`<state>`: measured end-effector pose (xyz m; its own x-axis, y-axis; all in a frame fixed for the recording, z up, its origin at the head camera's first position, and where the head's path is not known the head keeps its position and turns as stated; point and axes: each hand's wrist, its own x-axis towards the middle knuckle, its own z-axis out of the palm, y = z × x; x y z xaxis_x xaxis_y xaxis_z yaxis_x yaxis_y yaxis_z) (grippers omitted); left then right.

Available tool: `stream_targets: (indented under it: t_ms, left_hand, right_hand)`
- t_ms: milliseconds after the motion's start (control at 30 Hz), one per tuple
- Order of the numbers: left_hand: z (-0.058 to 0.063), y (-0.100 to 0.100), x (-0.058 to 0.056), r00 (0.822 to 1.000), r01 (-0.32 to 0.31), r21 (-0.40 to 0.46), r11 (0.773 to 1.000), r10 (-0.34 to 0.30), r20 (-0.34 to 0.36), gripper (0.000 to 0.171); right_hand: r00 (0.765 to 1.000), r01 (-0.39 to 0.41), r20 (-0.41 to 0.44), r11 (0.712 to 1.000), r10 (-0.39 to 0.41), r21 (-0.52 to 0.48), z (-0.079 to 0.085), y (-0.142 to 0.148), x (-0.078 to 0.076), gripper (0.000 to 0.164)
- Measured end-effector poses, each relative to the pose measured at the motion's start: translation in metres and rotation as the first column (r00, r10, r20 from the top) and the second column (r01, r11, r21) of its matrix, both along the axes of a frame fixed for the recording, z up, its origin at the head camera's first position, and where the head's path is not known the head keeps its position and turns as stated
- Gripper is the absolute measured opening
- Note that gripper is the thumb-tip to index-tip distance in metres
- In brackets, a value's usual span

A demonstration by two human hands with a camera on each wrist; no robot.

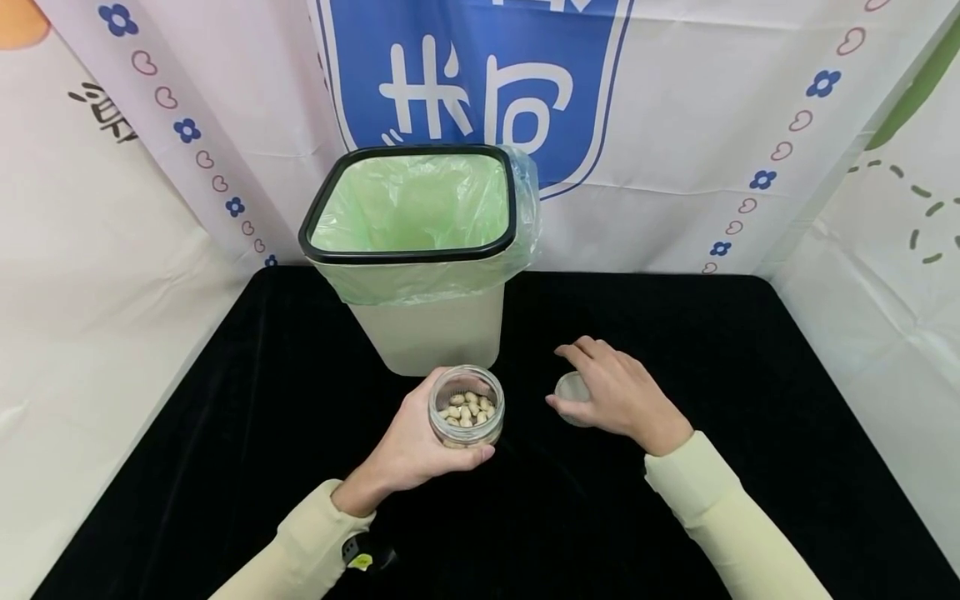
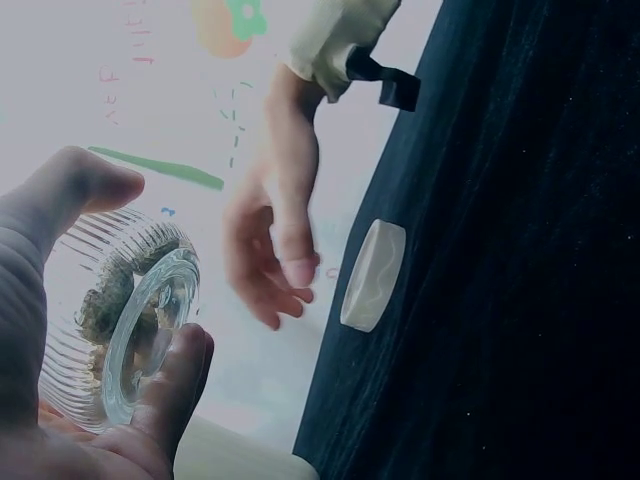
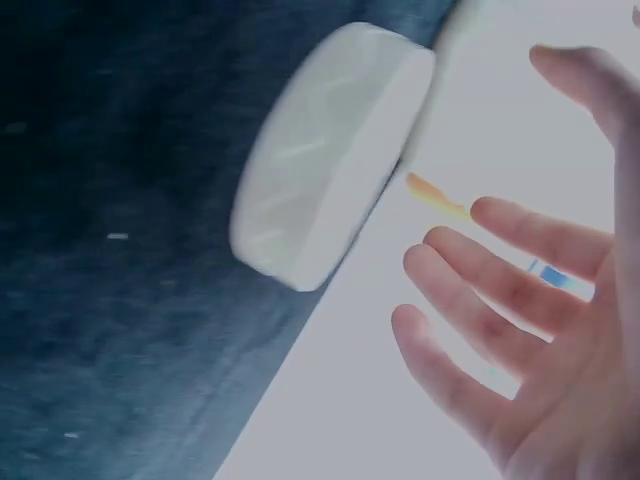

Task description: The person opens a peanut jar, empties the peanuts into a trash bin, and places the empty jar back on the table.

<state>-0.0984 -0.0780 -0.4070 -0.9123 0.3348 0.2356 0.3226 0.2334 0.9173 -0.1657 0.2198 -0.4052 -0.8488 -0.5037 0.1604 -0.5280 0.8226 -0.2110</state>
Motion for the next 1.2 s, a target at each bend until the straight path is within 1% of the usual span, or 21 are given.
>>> stream_targets:
  t_ms: [200,333,467,600,800,933,1000,1100,1200]
  left_hand:
    - [0.002,-0.001,0.000,1.000,-0.001,-0.001,1.000,0.001,0.004,0.077]
    - [0.004,-0.003,0.000,1.000,-0.007,0.003,1.000,0.007,-0.009,0.077]
    - [0.005,-0.004,0.000,1.000,-0.018,0.005,1.000,0.018,-0.020,0.077]
    - [0.005,-0.005,0.000,1.000,-0.021,0.002,1.000,0.021,-0.021,0.077]
    - [0.005,-0.007,0.000,0.999,-0.028,0.000,1.000,0.028,-0.032,0.077]
    - [0.005,-0.010,0.000,0.999,-0.031,0.003,1.000,0.031,-0.040,0.077]
    - [0.005,-0.011,0.000,0.999,-0.027,0.007,1.000,0.027,-0.038,0.077]
    - [0.006,-0.012,0.000,0.999,-0.021,0.017,1.000,0.021,-0.033,0.076]
    - [0.008,-0.012,0.000,1.000,-0.014,0.028,1.000,0.014,-0.027,0.076]
  right_hand:
    - [0.999,-0.023,-0.046,0.999,0.021,-0.048,0.019,-0.005,0.001,0.067]
    - [0.995,-0.042,-0.094,0.993,0.032,-0.110,0.030,-0.007,0.005,0.058]
    - [0.994,-0.060,-0.106,0.978,0.040,-0.198,0.041,-0.011,0.006,0.047]
    - [0.992,-0.079,-0.112,0.962,0.051,-0.261,0.053,-0.016,0.004,0.042]
    - [0.983,-0.123,-0.172,0.936,0.069,-0.329,0.071,-0.022,-0.001,0.034]
    - [0.978,-0.128,-0.202,0.920,0.055,-0.370,0.085,-0.025,-0.003,0.029]
    - [0.978,-0.117,-0.205,0.914,0.038,-0.388,0.093,-0.027,-0.004,0.026]
    - [0.978,-0.091,-0.210,0.912,0.005,-0.401,0.107,-0.030,-0.008,0.022]
    - [0.976,-0.066,-0.218,0.916,-0.024,-0.395,0.121,-0.035,-0.014,0.022]
